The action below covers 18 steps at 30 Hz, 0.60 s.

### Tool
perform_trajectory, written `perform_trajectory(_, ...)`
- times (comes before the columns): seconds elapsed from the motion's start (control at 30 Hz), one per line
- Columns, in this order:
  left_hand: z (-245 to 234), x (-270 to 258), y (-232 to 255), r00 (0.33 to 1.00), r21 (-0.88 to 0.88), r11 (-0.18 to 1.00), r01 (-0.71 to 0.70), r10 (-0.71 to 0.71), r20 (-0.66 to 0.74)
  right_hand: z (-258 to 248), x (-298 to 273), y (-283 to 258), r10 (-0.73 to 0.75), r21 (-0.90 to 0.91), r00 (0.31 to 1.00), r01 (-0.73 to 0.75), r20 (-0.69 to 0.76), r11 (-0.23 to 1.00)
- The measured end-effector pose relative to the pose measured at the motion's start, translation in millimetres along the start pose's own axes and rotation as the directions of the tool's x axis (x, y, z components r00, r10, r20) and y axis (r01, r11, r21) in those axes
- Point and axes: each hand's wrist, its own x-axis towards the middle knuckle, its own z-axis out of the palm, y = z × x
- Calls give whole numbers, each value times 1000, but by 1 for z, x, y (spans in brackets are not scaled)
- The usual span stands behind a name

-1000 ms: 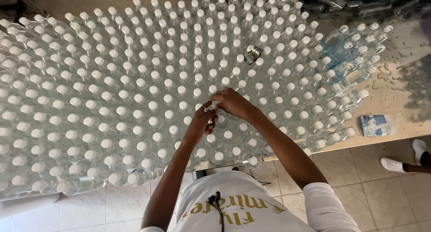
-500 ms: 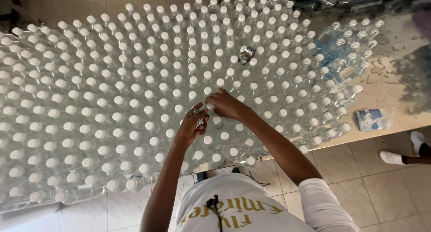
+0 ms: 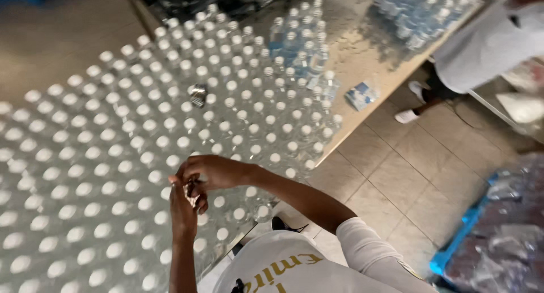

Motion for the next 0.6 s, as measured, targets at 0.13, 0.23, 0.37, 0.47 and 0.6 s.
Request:
perform_trajectory(0.13,31,-9,6,999,118,992,46,-49,22,-13,-27,0,183,133,983,-178,-25,975)
perform_trajectory(0.23,31,-1,-10,993,156,988,2,-21,120,-15,-48,-11,268,275,960,-238,-76,932)
perform_trajectory(0.37,45,-14,2,986,164,985,52,-77,149,-13,-64,-10,219,185,964,-190,-150,964)
perform_trajectory(0.47,44,-18,4,981,225,974,-6,-38,190,-2,-69,6,208,118,960,-188,-187,975)
perform_trajectory(0.6,38,-24,12,978,195,981,-11,-30,205,5,-64,8,162,174,961,-124,-225,977)
